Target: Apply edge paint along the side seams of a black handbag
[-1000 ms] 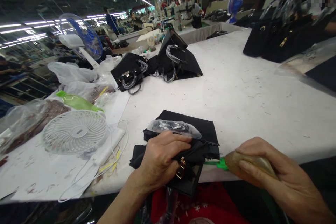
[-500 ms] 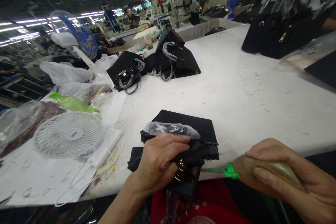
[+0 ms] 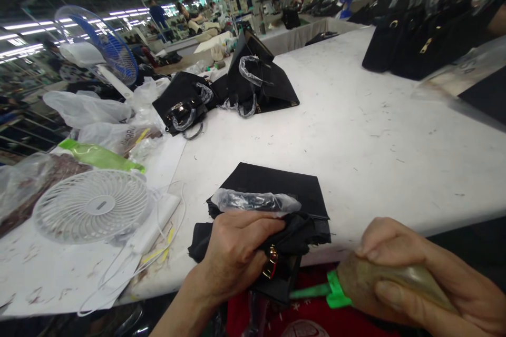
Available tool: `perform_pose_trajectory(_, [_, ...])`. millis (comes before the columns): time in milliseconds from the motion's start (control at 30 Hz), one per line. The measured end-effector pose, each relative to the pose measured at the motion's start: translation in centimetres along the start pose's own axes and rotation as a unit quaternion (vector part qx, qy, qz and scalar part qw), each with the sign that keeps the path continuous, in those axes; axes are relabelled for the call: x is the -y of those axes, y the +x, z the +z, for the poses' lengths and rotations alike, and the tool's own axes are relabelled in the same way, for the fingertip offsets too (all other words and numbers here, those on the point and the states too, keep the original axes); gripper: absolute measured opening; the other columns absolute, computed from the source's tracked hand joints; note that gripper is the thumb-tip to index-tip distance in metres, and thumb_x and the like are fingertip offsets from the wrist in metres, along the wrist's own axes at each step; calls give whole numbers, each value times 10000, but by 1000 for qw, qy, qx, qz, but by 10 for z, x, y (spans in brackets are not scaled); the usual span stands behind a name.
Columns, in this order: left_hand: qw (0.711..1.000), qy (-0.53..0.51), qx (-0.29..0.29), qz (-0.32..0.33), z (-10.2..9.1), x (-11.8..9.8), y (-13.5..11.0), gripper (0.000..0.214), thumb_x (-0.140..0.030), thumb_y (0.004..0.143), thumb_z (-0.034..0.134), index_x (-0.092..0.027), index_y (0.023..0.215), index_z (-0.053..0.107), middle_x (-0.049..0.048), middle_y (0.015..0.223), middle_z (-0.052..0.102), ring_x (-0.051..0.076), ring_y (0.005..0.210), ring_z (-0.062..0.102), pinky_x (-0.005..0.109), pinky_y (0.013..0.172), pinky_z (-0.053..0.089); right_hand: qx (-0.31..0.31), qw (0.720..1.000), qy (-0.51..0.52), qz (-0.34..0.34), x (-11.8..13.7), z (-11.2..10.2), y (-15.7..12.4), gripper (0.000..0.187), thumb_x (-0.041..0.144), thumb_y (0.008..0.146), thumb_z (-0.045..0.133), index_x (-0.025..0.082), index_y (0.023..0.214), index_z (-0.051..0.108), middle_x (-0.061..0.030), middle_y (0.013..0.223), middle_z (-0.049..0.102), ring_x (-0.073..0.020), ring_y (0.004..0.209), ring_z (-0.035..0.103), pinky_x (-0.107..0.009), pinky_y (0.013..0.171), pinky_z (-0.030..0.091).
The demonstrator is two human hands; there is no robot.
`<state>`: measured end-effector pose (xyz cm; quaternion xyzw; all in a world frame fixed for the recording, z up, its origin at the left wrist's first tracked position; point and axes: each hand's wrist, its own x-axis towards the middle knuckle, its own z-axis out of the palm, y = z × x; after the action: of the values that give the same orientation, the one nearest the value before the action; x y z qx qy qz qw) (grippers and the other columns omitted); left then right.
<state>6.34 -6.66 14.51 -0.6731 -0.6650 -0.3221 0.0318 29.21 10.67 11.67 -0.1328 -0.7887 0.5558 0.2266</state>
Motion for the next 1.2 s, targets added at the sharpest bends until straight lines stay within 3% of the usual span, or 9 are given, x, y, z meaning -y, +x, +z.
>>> perform_pose_trajectory(167, [1000,8,-2,2,-1,0,-2,335,17,748,527,-127,1001,693,80,998,774,186,808,749,289,681,623,16,1000,-21,10,1,0,-3,121,218,933,595,302,1018,611,-30,947,652,-200,816,682,-252,631,572])
perform_pose_trajectory(333, [1000,17,-3,7,-2,0,0,305,8,766,514,-130,973,691,78,973,777,186,800,751,291,680,627,-1,999,-8,-39,7,0,-1,169,206,893,644,315,1019,614,-17,940,664,-197,800,687,-246,632,582])
perform_pose_trajectory(467, [1000,14,-2,8,0,1,0,317,15,759,517,-133,978,692,77,991,775,185,834,751,289,707,629,-20,999,-42,-17,8,3,2,141,199,911,627,310,998,624,-5,897,659,-163,751,678,-209,607,572])
perform_pose_trajectory(600, [1000,6,3,-1,1,0,-1,325,21,750,520,-132,978,694,78,954,777,181,779,749,282,683,629,-15,999,13,-31,6,4,-2,161,214,907,632,326,1021,607,-12,933,656,-192,794,693,-234,611,586])
perform_pose_trajectory(733, [1000,12,-6,6,1,0,1,308,10,752,528,-135,968,693,83,963,777,194,798,751,289,680,629,-21,999,-20,-14,6,3,-3,159,200,905,634,313,1016,619,-23,915,659,-185,767,688,-227,598,578])
perform_pose_trajectory(867, [1000,6,1,0,0,0,2,307,6,760,529,-139,974,694,81,965,778,182,776,749,278,676,628,-19,999,9,-44,7,2,-1,176,197,878,652,305,1016,633,-44,932,665,-226,809,699,-274,632,596])
perform_pose_trajectory(1033, [1000,8,-8,7,-1,1,3,312,16,752,532,-138,969,694,76,976,777,185,826,752,281,704,631,-9,999,-27,-26,7,4,1,206,170,894,633,318,1038,624,-9,904,658,-167,751,678,-221,613,575])
perform_pose_trajectory(1200, [1000,7,-6,7,-1,0,3,301,8,755,536,-134,966,697,80,985,777,186,839,752,290,728,637,-17,999,4,-28,5,2,0,144,221,910,623,313,1020,616,-28,941,658,-204,811,689,-256,632,585])
